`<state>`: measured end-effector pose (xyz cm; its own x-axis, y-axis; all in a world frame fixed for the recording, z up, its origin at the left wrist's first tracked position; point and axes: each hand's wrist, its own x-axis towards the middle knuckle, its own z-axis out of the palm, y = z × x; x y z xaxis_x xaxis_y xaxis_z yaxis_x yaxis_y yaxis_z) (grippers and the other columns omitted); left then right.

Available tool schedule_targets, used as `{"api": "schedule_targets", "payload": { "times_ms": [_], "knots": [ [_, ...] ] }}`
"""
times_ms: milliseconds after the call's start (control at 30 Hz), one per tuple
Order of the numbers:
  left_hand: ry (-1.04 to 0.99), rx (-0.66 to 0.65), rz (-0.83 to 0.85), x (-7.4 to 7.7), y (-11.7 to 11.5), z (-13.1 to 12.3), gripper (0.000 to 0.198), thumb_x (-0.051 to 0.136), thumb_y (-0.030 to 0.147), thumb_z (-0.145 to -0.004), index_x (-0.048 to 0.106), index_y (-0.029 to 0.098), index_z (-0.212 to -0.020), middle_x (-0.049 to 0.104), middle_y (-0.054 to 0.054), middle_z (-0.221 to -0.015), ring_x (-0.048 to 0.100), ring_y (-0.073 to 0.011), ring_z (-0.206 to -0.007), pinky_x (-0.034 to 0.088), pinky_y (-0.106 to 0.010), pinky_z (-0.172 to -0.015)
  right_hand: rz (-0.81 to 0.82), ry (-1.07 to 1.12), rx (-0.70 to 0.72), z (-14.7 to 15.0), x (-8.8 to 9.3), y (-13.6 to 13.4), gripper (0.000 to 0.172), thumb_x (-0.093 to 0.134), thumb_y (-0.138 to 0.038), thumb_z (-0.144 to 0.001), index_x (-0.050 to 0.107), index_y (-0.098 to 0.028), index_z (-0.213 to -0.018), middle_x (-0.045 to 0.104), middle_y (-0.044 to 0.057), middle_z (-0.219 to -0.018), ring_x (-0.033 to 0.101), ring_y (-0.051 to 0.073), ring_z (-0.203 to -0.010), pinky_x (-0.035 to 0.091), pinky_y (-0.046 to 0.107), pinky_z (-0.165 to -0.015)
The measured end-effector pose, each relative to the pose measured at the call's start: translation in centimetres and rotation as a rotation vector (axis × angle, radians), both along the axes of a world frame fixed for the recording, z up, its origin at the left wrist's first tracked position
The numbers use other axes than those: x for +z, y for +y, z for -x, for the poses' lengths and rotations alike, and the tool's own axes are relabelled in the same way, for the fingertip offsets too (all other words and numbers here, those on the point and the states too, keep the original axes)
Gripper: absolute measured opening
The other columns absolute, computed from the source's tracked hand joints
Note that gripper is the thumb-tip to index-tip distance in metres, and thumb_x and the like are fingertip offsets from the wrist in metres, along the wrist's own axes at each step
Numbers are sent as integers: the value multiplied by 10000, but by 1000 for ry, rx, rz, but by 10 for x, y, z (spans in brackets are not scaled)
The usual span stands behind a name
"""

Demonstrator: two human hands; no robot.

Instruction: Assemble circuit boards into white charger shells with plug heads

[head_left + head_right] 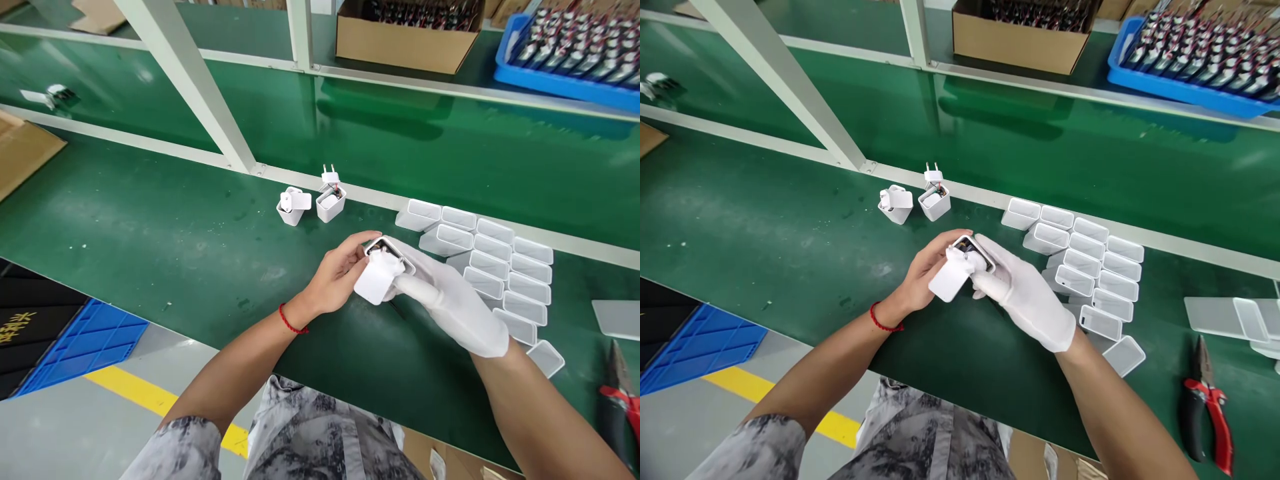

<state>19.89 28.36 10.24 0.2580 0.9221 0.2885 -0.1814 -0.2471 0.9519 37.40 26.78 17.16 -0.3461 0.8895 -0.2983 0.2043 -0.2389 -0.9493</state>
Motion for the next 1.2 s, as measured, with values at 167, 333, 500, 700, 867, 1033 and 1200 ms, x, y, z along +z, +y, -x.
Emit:
{"api": "schedule_targets", "payload": {
  "times_ms": [167,333,500,700,867,1033,1200],
  "knots": [
    [0,-16,65,5,-1,2,432,520,563,-941,622,208,-1165,594,1,-734,537,-123,-593,453,-245,-545,-81,-74,-14,1,-5,0,582,705,-463,-826,610,-199,-1337,676,72,-1215,618,300,-1128,522,442,-975],
    [98,34,75,8,-1,2,436,540,569,-929,690,214,-1133,699,-63,-933,656,-217,-852,539,-310,-706,-164,-89,-6,-2,-11,0,557,673,-462,-834,622,-190,-1317,657,96,-1272,618,320,-1163,505,474,-1014],
    [53,73,-4,6,-1,-1,405,555,540,-933,722,204,-1086,733,-83,-1058,681,-228,-967,557,-320,-796,-155,-148,-30,0,-7,-3,604,684,-500,-821,617,-186,-1333,669,112,-1239,618,345,-1159,479,521,-1041],
    [67,204,-187,4,-4,-2,388,497,463,-984,688,191,-1184,744,-89,-1024,693,-182,-859,552,-278,-725,-56,95,-12,0,-2,-3,588,685,-498,-871,565,-251,-1390,614,45,-1372,534,288,-1303,441,445,-1112],
    [161,234,-370,1,-6,-4,377,532,392,-978,639,198,-1283,742,-95,-1014,647,-150,-769,519,-260,-652,-56,68,-33,2,-4,-4,632,624,-556,-899,539,-218,-1425,611,83,-1371,591,315,-1220,496,475,-1045],
    [168,234,-417,1,-8,-5,382,541,366,-972,622,218,-1315,742,-84,-959,604,-136,-708,503,-260,-633,-21,-10,22,3,-1,-3,665,625,-565,-893,503,-217,-1446,713,69,-1091,693,243,-828,608,367,-695],
    [168,253,-373,2,-11,-6,375,557,388,-959,662,196,-1264,726,-57,-845,584,-118,-632,474,-235,-576,-80,-44,22,2,-2,-2,561,640,-572,-877,626,-206,-1302,712,58,-1014,676,240,-832,577,322,-649]
  ]
}}
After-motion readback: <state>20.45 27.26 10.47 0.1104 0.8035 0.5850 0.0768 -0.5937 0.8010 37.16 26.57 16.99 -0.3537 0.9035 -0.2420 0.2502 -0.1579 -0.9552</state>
